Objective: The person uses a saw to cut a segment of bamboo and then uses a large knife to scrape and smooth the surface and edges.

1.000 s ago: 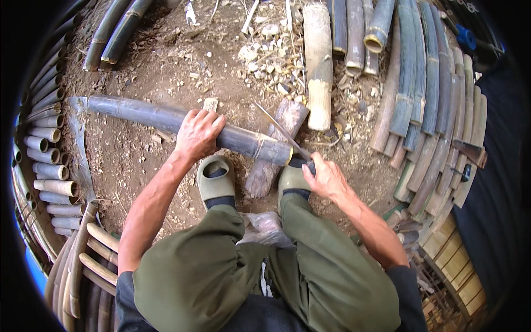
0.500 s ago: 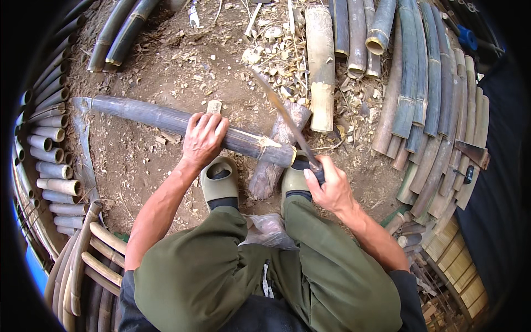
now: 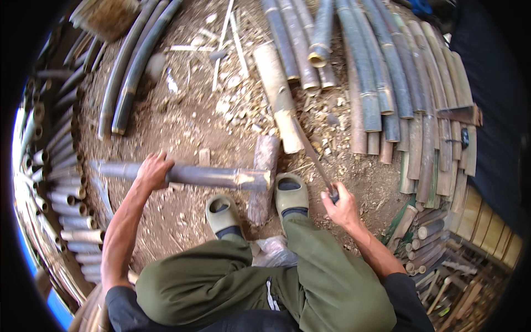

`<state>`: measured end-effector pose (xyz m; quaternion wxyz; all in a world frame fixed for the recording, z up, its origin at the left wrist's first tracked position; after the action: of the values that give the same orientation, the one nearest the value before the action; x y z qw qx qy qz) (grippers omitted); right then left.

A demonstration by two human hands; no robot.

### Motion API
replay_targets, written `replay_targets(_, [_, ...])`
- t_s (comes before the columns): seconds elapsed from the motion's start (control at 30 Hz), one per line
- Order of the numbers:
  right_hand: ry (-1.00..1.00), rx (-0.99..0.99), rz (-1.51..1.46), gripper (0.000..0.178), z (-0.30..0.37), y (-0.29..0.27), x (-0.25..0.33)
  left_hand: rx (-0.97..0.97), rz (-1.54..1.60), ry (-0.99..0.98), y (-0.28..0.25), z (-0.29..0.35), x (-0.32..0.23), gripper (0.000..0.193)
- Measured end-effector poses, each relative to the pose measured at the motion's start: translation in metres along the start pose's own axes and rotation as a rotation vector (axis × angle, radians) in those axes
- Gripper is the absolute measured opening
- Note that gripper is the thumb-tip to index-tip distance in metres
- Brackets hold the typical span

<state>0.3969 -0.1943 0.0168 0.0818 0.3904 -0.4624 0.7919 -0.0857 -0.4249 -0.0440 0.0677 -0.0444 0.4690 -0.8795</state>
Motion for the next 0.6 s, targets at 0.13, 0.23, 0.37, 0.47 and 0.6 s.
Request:
replay_targets(0.13, [0.154, -0.149, -0.213, 0.03, 0.031, -0.039, -0.042, 0.14, 0.251, -0.092, -0.127, 0.034, -0.041, 0.072])
replay_targets(0.23, [0.058, -0.306, -0.136, 0.031, 0.041, -0.056, -0.047, 0.246, 0.316, -0.008, -0.2, 0.052, -0.087, 0.087])
replay_targets(0.37, [0.034, -0.371, -0.122, 0.041, 0.03, -0.065, -0.068, 0.49, 0.688, 0.052, -0.227, 0.067, -0.168, 0.112])
replay_targets(0.47, [0.11, -0.287, -0.231, 0.055, 0.014, -0.037, -0.074, 0.476, 1.044, 0.142, -0.173, 0.08, -0.223, 0.115])
replay_targets(0.6, [0.102, -0.065, 0.025, 0.054, 0.016, -0.021, -0.069, 0.531, 1.421, 0.062, -0.119, 0.057, -0.306, 0.11])
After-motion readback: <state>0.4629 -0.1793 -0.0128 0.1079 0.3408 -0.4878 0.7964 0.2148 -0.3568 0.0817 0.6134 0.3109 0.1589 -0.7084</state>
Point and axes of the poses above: each hand's wrist, its own z-axis away from the middle knuckle, its own y-axis out of the palm, x = y × z, the point moved 5 cm from there along -z, towards the middle knuckle, and after that the axes turned 2 degrees about -z, right-handed, at the moved point
